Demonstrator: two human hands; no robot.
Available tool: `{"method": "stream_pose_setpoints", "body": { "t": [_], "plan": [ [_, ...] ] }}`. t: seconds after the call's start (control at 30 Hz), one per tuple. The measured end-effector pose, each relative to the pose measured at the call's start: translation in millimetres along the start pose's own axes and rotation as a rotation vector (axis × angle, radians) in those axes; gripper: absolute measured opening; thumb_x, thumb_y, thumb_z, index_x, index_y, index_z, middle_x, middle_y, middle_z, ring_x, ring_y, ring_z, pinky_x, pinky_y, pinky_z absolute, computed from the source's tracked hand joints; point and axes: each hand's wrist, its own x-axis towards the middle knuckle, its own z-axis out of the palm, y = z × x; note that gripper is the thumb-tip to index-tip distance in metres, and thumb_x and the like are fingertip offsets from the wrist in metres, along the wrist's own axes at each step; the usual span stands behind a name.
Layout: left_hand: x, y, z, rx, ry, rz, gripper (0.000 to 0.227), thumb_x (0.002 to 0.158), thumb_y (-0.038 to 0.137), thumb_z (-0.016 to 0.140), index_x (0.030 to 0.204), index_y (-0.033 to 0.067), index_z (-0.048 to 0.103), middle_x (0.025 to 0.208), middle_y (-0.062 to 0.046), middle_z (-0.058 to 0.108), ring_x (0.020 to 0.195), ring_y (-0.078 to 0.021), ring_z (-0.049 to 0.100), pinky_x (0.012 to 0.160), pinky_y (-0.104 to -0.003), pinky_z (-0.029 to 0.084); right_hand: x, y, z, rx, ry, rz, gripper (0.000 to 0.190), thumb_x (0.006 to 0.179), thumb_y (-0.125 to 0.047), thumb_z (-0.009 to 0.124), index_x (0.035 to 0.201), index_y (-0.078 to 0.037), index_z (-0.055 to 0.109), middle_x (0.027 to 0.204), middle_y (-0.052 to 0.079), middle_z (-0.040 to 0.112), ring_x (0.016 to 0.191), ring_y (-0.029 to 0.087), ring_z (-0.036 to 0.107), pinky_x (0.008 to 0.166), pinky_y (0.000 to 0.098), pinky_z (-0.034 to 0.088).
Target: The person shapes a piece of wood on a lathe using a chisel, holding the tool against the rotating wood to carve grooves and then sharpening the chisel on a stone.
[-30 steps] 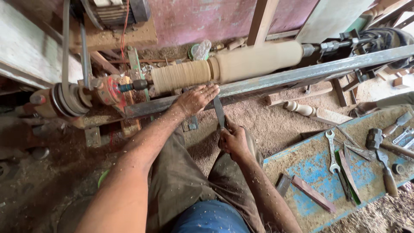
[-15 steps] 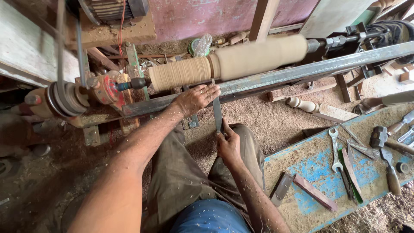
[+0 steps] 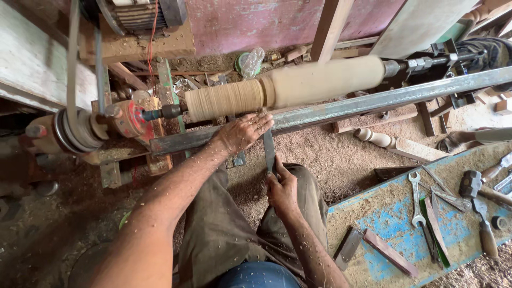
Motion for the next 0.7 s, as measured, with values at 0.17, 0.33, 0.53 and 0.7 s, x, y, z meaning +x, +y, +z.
{"method": "stream_pose_setpoints", "body": {
  "t": [0.17, 0.33, 0.53, 0.7],
  "plan": [
    [0, 0, -5, 0.066, -0.032, 0.050, 0.047, 0.102, -0.002, 0.050, 0.148, 0.0083, 0.054, 0.153, -0.013, 0.054, 0.131, -0.0231, 0.059, 0.115, -0.039, 0.045, 5, 0, -19, 0.081, -0.100, -0.057, 0.063, 0.097, -0.003, 0.059, 0.157, -0.009, 0.042, 0.070, 0.005, 0.060, 0.046, 0.006, 0.046, 0.037, 0.0225, 0.035],
    [-2, -2, -8, 0.167, 0.061, 0.164, 0.040, 0.105, 0.001, 0.054, 0.144, 0.0092, 0.055, 0.150, -0.009, 0.056, 0.135, -0.0156, 0.063, 0.120, -0.037, 0.050, 6, -14, -63, -0.249, -0.113, 0.061, 0.057, 0.096, -0.011, 0.059, 0.151, -0.022, 0.048, 0.082, 0.000, 0.074, 0.044, 0.008, 0.046, 0.037, 0.0237, 0.040],
    [-3, 0, -7, 0.152, 0.010, 0.076, 0.046, 0.102, -0.001, 0.056, 0.146, 0.0128, 0.059, 0.148, -0.007, 0.059, 0.125, -0.0154, 0.064, 0.110, -0.036, 0.049, 39, -8, -92, -0.205, -0.258, 0.015, 0.060, 0.096, -0.009, 0.062, 0.154, -0.020, 0.049, 0.073, 0.008, 0.064, 0.045, 0.007, 0.043, 0.038, 0.0235, 0.039],
    [-2, 0, -5, 0.144, 0.029, 0.065, 0.045, 0.102, 0.002, 0.054, 0.145, 0.0144, 0.059, 0.147, -0.005, 0.058, 0.129, -0.0141, 0.064, 0.118, -0.034, 0.045, 29, 4, -71, -0.146, -0.200, -0.027, 0.058, 0.095, -0.008, 0.063, 0.151, -0.016, 0.052, 0.079, -0.001, 0.065, 0.045, 0.007, 0.046, 0.037, 0.0248, 0.042]
  ]
}}
